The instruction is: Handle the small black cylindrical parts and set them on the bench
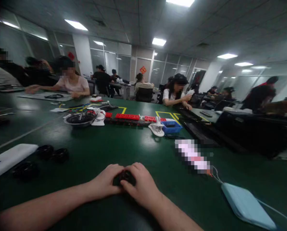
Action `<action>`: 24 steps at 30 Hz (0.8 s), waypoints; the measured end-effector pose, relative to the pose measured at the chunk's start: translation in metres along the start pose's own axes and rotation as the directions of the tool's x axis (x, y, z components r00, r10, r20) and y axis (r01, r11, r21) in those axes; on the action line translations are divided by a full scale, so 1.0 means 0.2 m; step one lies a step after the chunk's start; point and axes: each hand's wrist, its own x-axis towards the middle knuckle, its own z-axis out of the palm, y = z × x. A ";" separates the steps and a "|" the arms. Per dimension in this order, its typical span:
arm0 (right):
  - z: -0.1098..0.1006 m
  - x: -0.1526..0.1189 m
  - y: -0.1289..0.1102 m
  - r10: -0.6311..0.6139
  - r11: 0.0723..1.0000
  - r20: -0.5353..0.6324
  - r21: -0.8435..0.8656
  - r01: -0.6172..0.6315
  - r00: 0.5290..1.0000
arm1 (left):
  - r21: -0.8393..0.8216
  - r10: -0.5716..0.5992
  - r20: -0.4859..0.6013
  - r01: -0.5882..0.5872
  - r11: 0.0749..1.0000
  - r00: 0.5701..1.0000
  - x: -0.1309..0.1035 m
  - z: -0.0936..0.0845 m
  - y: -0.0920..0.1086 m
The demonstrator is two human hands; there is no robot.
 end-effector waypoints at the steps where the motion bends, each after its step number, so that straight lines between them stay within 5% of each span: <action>1: -0.02 0.01 0.02 0.014 1.000 -0.036 -0.004 -0.014 0.999 | -0.003 -0.013 -0.008 0.013 1.000 1.000 -0.01 0.00 0.01; 6: -0.07 0.07 0.16 0.111 0.994 -0.190 0.017 -0.110 0.976 | 0.026 -0.157 -0.086 0.160 0.987 0.984 -0.05 -0.03 0.02; 10: -0.05 0.09 0.24 0.173 0.984 -0.230 0.080 -0.158 0.958 | 0.050 -0.324 -0.137 0.333 0.942 0.936 -0.16 -0.11 -0.06; 18: -0.05 0.06 0.18 0.157 0.984 -0.235 0.116 -0.133 0.959 | 0.102 -0.643 -0.257 0.682 0.724 0.722 -0.64 -0.31 -0.24; 24: -0.05 0.04 0.14 0.123 0.990 -0.204 0.089 -0.107 0.971 | 0.160 -0.696 -0.372 0.782 0.603 0.613 -0.73 -0.37 -0.27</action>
